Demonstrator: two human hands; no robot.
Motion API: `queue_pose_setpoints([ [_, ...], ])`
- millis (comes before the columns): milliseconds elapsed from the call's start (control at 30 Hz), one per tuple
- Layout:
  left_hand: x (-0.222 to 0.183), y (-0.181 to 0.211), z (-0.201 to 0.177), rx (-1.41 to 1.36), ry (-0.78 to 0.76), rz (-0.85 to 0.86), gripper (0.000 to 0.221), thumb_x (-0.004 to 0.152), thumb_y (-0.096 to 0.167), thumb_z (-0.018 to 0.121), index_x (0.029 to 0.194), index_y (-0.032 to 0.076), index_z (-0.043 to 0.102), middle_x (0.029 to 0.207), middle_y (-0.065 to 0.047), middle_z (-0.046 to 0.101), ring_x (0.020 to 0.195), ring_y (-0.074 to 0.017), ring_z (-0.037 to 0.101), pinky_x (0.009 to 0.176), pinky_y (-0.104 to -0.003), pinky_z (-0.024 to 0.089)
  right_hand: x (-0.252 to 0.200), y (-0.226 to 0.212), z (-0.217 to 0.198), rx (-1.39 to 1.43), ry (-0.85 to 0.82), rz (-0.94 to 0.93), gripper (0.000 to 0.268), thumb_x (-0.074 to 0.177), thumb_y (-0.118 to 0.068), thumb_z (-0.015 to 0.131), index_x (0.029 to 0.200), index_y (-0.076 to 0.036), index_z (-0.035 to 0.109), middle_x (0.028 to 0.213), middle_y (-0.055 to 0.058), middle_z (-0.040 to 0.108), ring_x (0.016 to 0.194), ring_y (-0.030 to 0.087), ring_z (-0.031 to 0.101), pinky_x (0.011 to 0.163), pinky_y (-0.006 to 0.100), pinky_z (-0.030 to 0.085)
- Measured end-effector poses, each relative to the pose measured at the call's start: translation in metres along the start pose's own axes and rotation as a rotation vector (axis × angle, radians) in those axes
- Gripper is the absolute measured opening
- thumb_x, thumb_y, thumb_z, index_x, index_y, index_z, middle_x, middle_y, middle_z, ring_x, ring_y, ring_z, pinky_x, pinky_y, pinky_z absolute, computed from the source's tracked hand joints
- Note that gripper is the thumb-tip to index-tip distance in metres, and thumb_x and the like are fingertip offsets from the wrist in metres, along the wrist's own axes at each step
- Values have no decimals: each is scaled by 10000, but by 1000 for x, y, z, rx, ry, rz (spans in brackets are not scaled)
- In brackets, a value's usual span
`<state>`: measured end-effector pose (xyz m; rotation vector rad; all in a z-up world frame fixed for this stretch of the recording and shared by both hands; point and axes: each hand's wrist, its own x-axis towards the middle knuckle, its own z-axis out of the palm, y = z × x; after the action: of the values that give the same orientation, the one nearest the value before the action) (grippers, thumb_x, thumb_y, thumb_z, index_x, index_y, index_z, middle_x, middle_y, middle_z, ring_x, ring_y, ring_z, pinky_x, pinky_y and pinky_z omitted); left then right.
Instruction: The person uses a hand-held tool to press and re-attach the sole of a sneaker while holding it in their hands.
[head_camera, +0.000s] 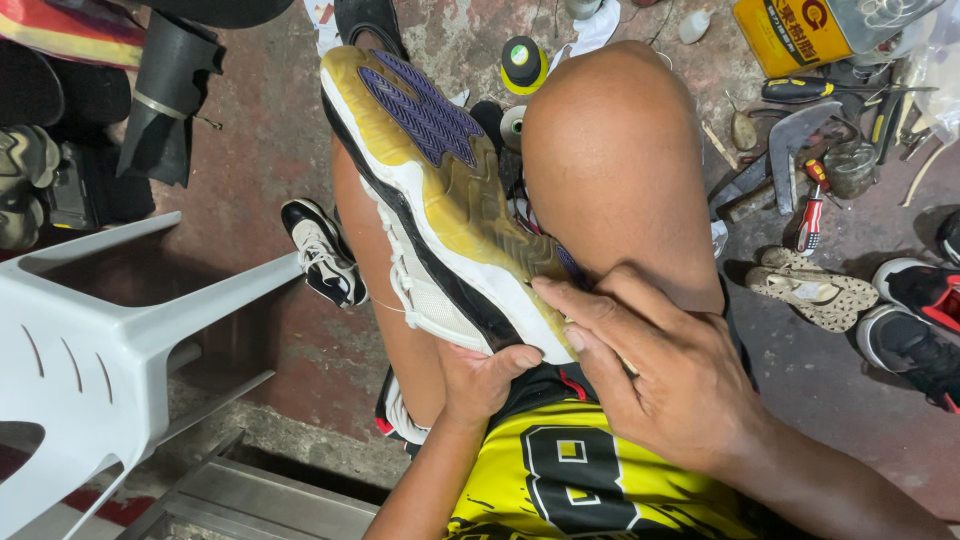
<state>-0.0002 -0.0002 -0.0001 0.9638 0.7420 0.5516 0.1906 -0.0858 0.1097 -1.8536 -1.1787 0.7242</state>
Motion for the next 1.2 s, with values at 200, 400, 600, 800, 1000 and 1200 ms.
queue_pose_setpoints([
  [200,-1,-1,-3,26,-22,3,645,804,211,947,1287,-64,619,1185,-100,709,1083,-187,673,1006,-347,547,2,-2,2,-49,11,-43,402,920,-68,653,1323,-68,646,928,75,616,724,232,674,629,375,561],
  [400,0,5,3,-14,-11,-17,681,784,251,944,1293,-45,603,1196,-78,704,1087,-171,669,1005,-332,545,6,-4,-2,-81,-16,-20,427,884,-71,666,1309,-106,678,902,59,614,719,231,681,631,371,578],
  [600,2,7,6,32,-18,-4,661,817,262,935,1301,-53,613,1216,-81,695,1109,-173,661,1037,-340,535,10,-2,1,-69,5,-72,414,894,-50,656,1306,-87,676,914,63,601,741,222,675,645,369,564],
  [800,3,5,4,47,-24,-19,641,853,242,922,1323,-63,612,1233,-91,687,1122,-178,655,1040,-344,534,15,0,5,-62,-9,-56,442,865,-19,645,1301,-75,693,866,71,586,663,213,648,588,354,550],
  [1000,3,5,4,-11,-25,-29,706,834,266,933,1354,-54,578,1247,-90,673,1137,-179,648,1048,-350,528,21,6,6,-29,-2,-113,409,872,-21,653,1275,-77,690,878,69,580,677,191,644,591,346,537],
  [1200,4,9,7,-97,-12,-52,767,798,244,947,1376,-58,544,1267,-107,671,1157,-200,652,1052,-364,528,26,16,-3,60,-61,-115,386,891,-56,686,1275,-94,706,845,50,600,651,166,630,589,328,514],
])
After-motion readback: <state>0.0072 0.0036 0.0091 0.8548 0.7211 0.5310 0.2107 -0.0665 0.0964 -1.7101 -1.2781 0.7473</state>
